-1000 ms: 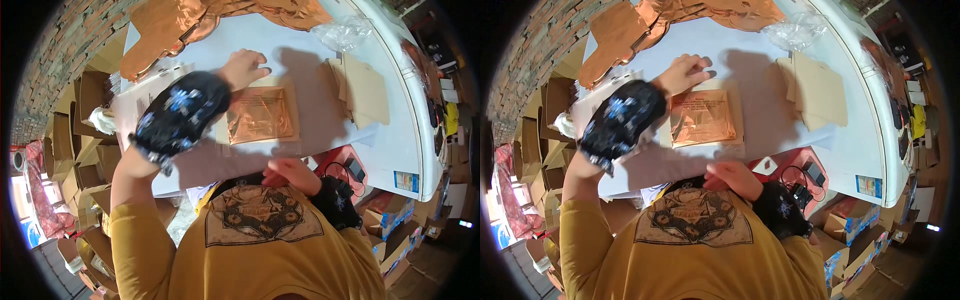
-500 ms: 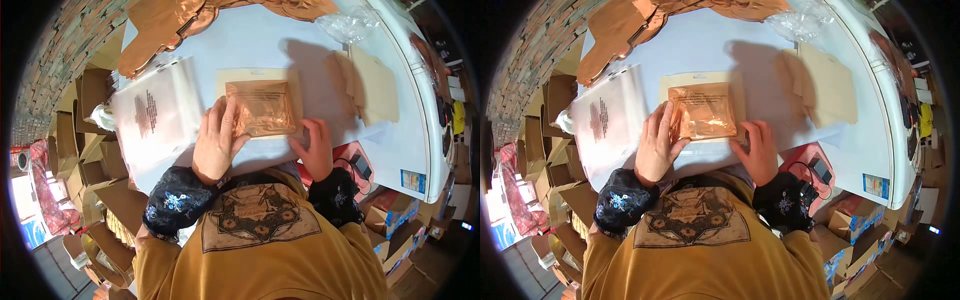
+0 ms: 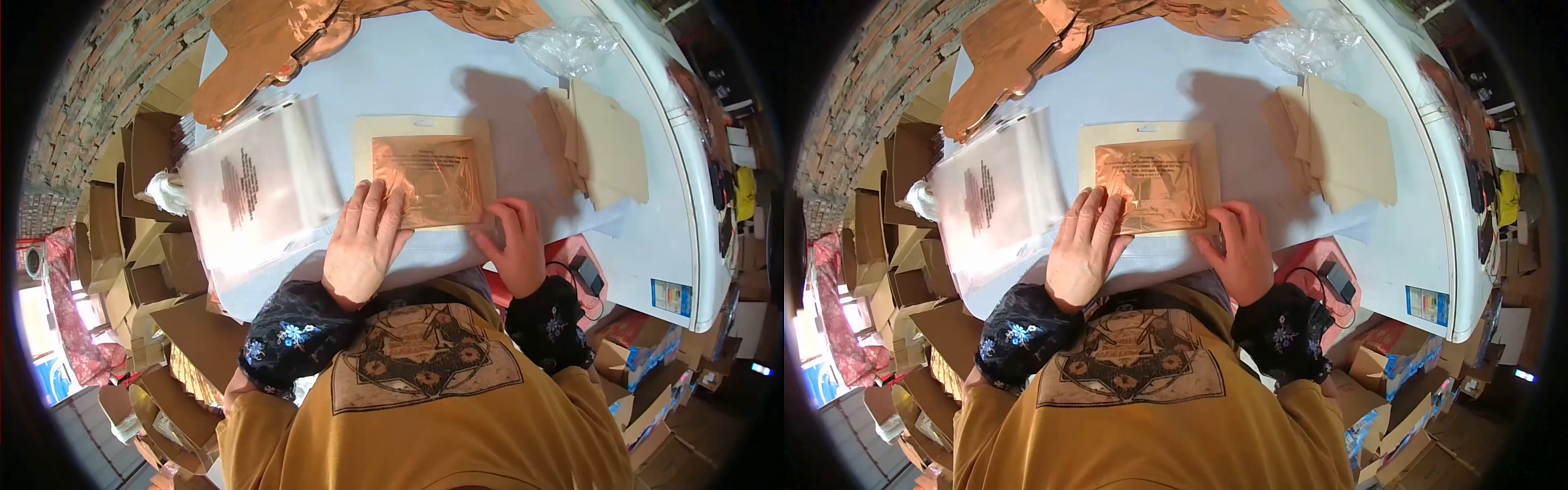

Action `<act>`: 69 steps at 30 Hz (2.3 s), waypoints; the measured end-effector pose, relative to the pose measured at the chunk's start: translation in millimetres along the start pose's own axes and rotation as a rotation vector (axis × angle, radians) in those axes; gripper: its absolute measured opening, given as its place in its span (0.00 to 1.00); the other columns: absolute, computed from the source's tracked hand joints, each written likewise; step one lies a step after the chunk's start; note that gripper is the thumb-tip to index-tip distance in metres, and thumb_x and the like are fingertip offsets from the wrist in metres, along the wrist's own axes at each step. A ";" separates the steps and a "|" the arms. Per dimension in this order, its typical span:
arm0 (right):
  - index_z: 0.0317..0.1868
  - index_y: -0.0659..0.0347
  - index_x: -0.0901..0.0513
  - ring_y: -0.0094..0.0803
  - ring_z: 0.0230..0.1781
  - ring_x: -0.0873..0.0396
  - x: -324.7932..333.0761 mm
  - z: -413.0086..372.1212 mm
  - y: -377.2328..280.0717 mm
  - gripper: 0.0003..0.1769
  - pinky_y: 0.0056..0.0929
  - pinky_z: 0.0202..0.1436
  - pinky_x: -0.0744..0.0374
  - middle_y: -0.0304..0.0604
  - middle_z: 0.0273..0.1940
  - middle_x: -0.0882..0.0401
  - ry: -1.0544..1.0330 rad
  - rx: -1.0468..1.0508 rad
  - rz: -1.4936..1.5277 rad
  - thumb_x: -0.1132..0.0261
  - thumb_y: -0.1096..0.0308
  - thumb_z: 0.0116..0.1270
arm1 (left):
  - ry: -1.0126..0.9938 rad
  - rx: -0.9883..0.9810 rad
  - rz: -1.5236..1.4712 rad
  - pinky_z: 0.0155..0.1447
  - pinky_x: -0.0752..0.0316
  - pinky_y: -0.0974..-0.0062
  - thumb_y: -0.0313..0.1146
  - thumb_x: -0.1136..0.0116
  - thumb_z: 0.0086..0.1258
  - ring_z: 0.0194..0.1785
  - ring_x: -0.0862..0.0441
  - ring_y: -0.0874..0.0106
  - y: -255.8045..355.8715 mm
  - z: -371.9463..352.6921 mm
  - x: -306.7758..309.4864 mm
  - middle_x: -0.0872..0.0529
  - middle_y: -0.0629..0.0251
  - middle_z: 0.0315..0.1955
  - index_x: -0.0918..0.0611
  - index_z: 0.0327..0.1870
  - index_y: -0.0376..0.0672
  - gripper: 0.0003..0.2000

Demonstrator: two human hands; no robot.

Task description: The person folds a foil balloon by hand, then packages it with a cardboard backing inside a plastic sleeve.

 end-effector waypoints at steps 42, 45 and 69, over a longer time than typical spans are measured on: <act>0.54 0.55 0.23 0.44 0.53 0.22 -19.5 27.4 -40.3 0.23 0.42 0.55 0.23 0.40 0.55 0.24 -0.114 0.252 -0.119 0.27 0.62 0.60 | 0.009 0.412 -0.011 0.73 0.42 0.46 0.55 0.42 0.73 0.76 0.43 0.43 0.3 -34.1 -4.3 0.36 0.46 0.70 0.35 0.75 0.36 0.38; 0.59 0.53 0.22 0.43 0.53 0.23 -20.0 30.5 -41.8 0.26 0.42 0.54 0.23 0.39 0.54 0.24 -0.122 0.233 -0.120 0.27 0.59 0.60 | -0.076 0.454 0.015 0.74 0.45 0.48 0.59 0.45 0.73 0.78 0.46 0.45 -3.5 -32.3 -8.8 0.36 0.50 0.72 0.34 0.76 0.41 0.38; 0.62 0.42 0.20 0.41 0.47 0.28 -25.3 46.5 -44.2 0.31 0.41 0.51 0.25 0.37 0.45 0.27 -0.130 0.253 -0.211 0.26 0.52 0.56 | -0.013 0.375 0.153 0.79 0.64 0.37 0.74 0.54 0.67 0.84 0.60 0.47 -19.5 2.6 -19.7 0.48 0.54 0.81 0.32 0.76 0.47 0.45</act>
Point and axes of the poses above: each hand's wrist, its own z-axis towards the middle knuckle, its own x-axis out of the back of the hand, y = z × x, the point moved 6 cm from there along z, towards the middle knuckle
